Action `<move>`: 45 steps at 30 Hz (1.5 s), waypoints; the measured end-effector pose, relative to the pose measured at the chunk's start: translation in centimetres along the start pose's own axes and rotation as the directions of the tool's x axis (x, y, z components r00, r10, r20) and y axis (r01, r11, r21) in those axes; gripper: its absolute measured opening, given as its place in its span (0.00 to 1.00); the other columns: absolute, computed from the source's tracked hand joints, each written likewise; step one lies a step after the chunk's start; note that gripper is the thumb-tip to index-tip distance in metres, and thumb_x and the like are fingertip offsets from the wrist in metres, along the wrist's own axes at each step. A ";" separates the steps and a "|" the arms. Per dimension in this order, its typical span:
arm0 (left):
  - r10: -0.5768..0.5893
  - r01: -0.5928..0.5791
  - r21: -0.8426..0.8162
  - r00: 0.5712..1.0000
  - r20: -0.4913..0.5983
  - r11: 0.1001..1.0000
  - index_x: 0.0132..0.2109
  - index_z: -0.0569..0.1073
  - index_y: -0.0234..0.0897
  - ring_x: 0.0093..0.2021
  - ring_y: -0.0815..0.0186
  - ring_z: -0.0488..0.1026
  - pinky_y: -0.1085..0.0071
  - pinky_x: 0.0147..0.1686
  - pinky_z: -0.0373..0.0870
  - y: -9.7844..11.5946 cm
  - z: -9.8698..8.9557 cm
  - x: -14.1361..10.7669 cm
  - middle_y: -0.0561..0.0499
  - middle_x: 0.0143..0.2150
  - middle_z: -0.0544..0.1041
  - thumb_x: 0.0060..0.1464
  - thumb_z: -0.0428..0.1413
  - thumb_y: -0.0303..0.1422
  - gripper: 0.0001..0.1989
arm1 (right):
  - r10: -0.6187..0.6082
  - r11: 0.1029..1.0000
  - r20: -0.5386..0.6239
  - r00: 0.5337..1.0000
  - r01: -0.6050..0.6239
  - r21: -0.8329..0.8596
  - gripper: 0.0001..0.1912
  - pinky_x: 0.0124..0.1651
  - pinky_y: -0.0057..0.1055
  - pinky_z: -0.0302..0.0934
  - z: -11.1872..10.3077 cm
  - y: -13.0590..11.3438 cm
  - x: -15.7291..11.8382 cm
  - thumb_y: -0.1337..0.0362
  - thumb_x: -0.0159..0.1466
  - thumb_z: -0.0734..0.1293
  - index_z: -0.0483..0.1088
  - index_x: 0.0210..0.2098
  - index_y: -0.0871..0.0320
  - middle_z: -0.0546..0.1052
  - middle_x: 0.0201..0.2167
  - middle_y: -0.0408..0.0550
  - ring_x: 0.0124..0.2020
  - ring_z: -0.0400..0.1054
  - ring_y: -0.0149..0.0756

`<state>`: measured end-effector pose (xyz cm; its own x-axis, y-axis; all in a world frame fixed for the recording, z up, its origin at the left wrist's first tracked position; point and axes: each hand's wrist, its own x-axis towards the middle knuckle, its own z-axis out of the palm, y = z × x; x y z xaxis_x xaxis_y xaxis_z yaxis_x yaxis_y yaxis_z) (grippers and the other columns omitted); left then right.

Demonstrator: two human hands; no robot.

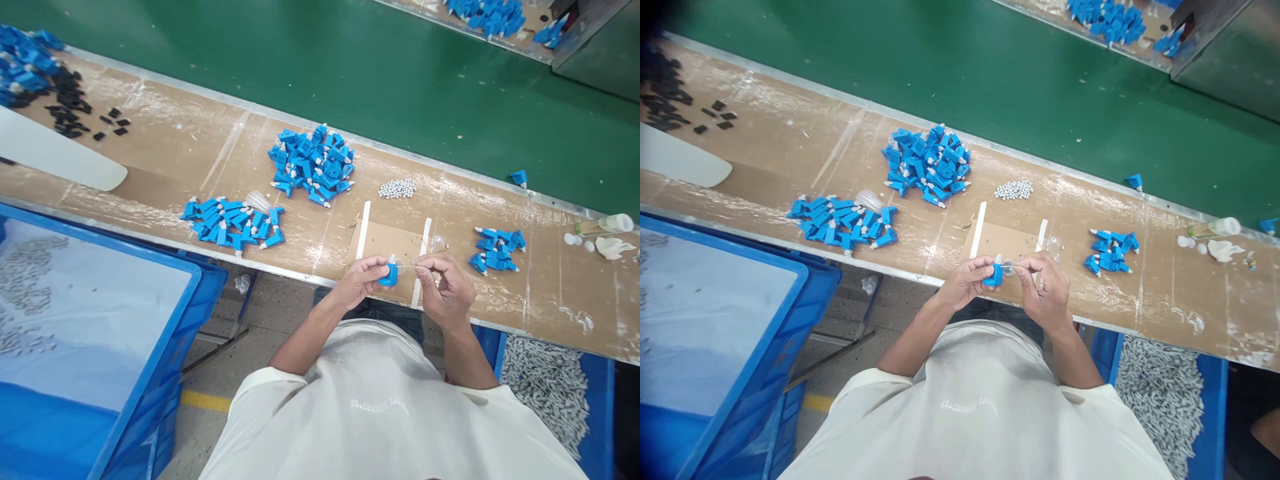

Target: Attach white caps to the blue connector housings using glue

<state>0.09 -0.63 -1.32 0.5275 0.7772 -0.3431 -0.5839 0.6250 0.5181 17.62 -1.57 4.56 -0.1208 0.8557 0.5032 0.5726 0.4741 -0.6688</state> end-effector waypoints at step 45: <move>0.123 -0.186 -0.253 0.962 -0.243 0.950 0.38 0.75 0.33 0.32 0.67 0.76 0.73 0.29 0.74 0.0 -3.9 0.6 0.48 0.35 0.78 0.45 0.70 0.28 0.14 | 0.505 0.603 -0.185 0.843 -0.497 -0.623 0.15 0.55 0.44 0.60 -8.5 26.6 19.0 0.59 0.70 0.64 0.74 0.36 0.66 0.71 0.49 0.62 0.53 0.64 0.47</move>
<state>-2.04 0.14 -4.58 0.2855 0.8425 -0.4567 -0.8083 0.4678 0.3576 37.49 25.57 1.01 0.3369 0.9225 0.1882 0.9110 -0.2690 -0.3125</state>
